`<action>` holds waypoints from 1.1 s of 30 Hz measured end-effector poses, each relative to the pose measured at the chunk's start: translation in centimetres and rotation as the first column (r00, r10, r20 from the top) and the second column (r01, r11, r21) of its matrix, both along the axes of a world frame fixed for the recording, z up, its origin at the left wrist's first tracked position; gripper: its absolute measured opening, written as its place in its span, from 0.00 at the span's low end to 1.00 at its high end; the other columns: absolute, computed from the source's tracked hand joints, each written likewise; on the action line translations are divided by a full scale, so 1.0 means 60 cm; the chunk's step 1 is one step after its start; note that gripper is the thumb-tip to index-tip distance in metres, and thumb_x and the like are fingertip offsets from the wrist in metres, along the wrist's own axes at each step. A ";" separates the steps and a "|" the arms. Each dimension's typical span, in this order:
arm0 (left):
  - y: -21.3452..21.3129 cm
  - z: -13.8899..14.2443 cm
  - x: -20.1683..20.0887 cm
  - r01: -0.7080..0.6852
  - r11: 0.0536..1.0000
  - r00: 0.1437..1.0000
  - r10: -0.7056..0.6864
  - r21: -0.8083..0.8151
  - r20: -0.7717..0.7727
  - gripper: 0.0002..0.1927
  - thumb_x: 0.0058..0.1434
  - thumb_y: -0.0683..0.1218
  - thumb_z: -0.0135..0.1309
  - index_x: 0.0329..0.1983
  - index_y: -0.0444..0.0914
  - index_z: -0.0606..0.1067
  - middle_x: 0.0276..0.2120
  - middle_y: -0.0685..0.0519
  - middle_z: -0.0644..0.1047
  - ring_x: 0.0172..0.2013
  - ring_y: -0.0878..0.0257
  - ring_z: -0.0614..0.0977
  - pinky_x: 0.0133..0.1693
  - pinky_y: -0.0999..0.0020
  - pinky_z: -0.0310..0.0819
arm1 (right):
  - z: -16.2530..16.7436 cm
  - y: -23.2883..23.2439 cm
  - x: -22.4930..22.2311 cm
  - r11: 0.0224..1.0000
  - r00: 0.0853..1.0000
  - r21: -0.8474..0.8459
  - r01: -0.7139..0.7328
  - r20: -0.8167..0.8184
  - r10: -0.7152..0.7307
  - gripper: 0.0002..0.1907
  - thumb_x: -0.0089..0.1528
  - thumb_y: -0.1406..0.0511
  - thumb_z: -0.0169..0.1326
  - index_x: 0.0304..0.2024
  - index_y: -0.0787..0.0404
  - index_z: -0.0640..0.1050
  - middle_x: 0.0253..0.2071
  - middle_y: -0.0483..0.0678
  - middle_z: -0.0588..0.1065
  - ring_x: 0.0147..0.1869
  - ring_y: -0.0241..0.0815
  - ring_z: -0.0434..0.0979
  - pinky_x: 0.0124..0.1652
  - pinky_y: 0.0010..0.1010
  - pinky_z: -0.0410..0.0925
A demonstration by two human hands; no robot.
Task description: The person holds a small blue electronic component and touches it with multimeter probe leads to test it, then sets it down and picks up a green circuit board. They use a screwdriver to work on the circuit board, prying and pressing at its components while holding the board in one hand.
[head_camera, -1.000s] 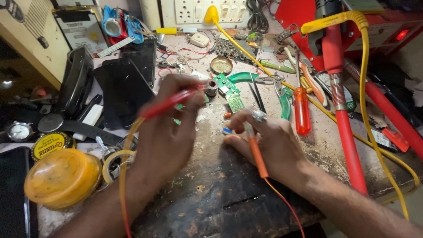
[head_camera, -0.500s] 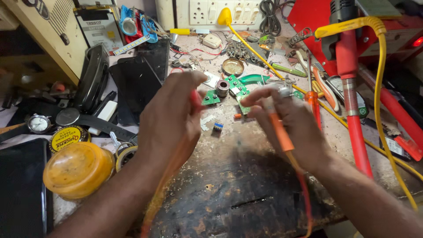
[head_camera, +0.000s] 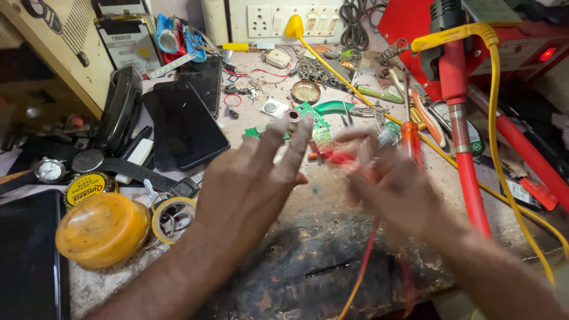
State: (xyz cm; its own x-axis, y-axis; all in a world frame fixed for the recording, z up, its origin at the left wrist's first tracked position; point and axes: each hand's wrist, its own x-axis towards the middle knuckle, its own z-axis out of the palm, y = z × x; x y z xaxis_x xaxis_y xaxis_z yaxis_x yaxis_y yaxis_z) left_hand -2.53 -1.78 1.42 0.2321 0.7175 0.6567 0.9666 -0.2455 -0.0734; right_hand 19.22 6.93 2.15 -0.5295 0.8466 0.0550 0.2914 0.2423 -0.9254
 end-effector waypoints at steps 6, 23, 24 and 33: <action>0.008 -0.001 -0.012 0.054 0.984 0.959 -0.004 -0.168 0.283 0.32 0.49 0.51 0.69 0.56 0.35 0.75 0.46 0.46 0.79 0.46 0.50 0.80 0.45 0.56 0.75 | 0.024 0.138 0.033 0.747 0.793 0.664 0.016 0.446 -0.414 0.13 0.67 0.67 0.51 0.54 0.56 0.78 0.41 0.57 0.78 0.43 0.49 0.81 0.44 0.41 0.72; 0.016 0.048 -0.084 -0.118 0.912 0.875 0.283 -0.392 0.394 0.11 0.63 0.48 0.56 0.49 0.45 0.79 0.41 0.50 0.82 0.38 0.46 0.83 0.37 0.48 0.75 | 0.010 0.074 -0.079 0.623 0.836 0.587 -0.517 0.504 0.218 0.19 0.60 0.56 0.61 0.48 0.59 0.82 0.39 0.52 0.81 0.41 0.51 0.82 0.42 0.40 0.74; 0.016 0.049 -0.085 -0.109 0.912 0.875 0.276 -0.395 0.397 0.12 0.63 0.48 0.55 0.49 0.45 0.78 0.41 0.50 0.82 0.39 0.46 0.83 0.38 0.49 0.75 | 0.007 0.068 -0.092 0.593 0.804 0.570 -0.569 0.538 0.254 0.19 0.61 0.56 0.61 0.50 0.60 0.82 0.41 0.54 0.80 0.42 0.54 0.81 0.42 0.42 0.74; 0.005 0.032 -0.091 -0.107 0.863 0.970 0.200 -0.494 0.138 0.27 0.49 0.58 0.68 0.48 0.40 0.77 0.43 0.49 0.77 0.46 0.49 0.79 0.44 0.51 0.72 | 0.005 0.081 -0.102 0.558 0.801 0.630 -0.540 0.587 0.112 0.15 0.60 0.54 0.60 0.45 0.53 0.84 0.41 0.48 0.81 0.46 0.51 0.81 0.42 0.43 0.74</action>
